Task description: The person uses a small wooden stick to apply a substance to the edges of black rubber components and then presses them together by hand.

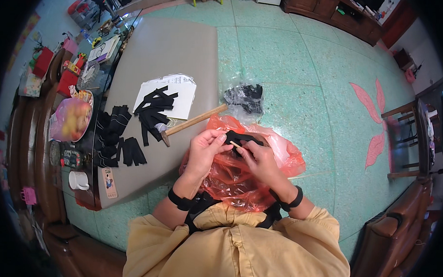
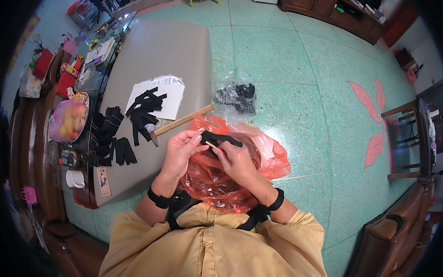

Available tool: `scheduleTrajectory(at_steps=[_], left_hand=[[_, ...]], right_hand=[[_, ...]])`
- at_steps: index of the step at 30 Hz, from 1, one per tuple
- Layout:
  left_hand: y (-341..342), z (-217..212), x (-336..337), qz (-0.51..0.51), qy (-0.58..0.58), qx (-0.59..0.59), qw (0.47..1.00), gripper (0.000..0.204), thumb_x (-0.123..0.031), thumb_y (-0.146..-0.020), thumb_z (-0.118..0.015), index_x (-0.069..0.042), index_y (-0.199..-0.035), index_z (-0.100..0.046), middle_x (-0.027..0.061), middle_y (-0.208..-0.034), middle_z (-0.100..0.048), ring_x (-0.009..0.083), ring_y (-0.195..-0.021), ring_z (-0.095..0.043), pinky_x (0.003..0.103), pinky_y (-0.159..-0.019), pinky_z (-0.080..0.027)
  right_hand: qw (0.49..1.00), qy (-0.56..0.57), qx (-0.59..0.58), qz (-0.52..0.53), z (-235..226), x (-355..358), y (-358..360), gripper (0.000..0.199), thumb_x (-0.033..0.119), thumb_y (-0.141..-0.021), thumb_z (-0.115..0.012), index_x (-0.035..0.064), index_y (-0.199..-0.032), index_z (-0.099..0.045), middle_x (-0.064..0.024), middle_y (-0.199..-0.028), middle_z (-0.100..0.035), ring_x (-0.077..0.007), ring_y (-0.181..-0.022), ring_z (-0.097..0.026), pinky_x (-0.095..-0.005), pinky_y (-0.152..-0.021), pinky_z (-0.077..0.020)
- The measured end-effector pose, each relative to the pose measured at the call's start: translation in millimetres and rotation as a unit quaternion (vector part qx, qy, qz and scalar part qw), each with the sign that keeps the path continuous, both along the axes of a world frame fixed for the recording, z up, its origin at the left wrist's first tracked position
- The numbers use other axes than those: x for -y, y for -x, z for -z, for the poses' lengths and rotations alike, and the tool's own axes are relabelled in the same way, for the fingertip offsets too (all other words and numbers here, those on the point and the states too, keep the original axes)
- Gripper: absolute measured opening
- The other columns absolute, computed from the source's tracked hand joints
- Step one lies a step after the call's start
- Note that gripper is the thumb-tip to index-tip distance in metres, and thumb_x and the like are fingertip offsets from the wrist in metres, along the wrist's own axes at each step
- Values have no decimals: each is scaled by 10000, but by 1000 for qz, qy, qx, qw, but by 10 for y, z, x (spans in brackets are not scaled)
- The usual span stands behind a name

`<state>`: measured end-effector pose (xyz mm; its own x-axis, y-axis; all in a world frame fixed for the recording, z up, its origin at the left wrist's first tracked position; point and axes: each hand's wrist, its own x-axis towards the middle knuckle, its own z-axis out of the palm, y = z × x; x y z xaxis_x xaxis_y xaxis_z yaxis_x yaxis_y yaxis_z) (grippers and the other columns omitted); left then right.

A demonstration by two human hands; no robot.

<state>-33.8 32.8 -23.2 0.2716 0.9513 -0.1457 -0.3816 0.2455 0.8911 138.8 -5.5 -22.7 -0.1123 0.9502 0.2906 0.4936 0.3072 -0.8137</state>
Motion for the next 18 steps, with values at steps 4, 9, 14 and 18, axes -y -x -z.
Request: scheduleTrajectory(at_steps=[4,9,14,18], left_hand=[[8,36,-1,-6,4,-8,1000,171,-69,-903,-535,49,-1021,-576,94,-963,-627,137,-837,-624,280,-755,-547],[-22,-46,14,11,-3,-59,998,198,-72,-894,-556,48,-1048,-588,92,-957,-635,135,-829,-629,255,-718,-555],[-41,-21,15,1,-30,-68,997,197,-64,-893,-557,48,-1052,-592,86,-947,-633,122,-815,-624,253,-707,-561],[-67,-76,13,-1,-40,-79,996,170,-72,-901,-550,46,-1013,-599,78,-926,-628,117,-805,-618,256,-707,-562]], right_hand=[[997,55,-28,50,-36,65,1,115,114,-843,-618,9,-825,-576,-171,-645,-563,-322,-578,-564,-380,-524,-433],[998,15,-25,54,-38,72,14,114,113,-845,-617,12,-811,-578,-167,-637,-559,-313,-560,-562,-367,-508,-431],[997,-43,13,70,-1,85,38,103,101,-839,-619,17,-801,-575,-167,-641,-564,-331,-577,-573,-379,-510,-436],[996,-20,-29,80,-8,95,74,120,106,-840,-625,10,-788,-575,-145,-631,-566,-269,-536,-564,-348,-499,-429]])
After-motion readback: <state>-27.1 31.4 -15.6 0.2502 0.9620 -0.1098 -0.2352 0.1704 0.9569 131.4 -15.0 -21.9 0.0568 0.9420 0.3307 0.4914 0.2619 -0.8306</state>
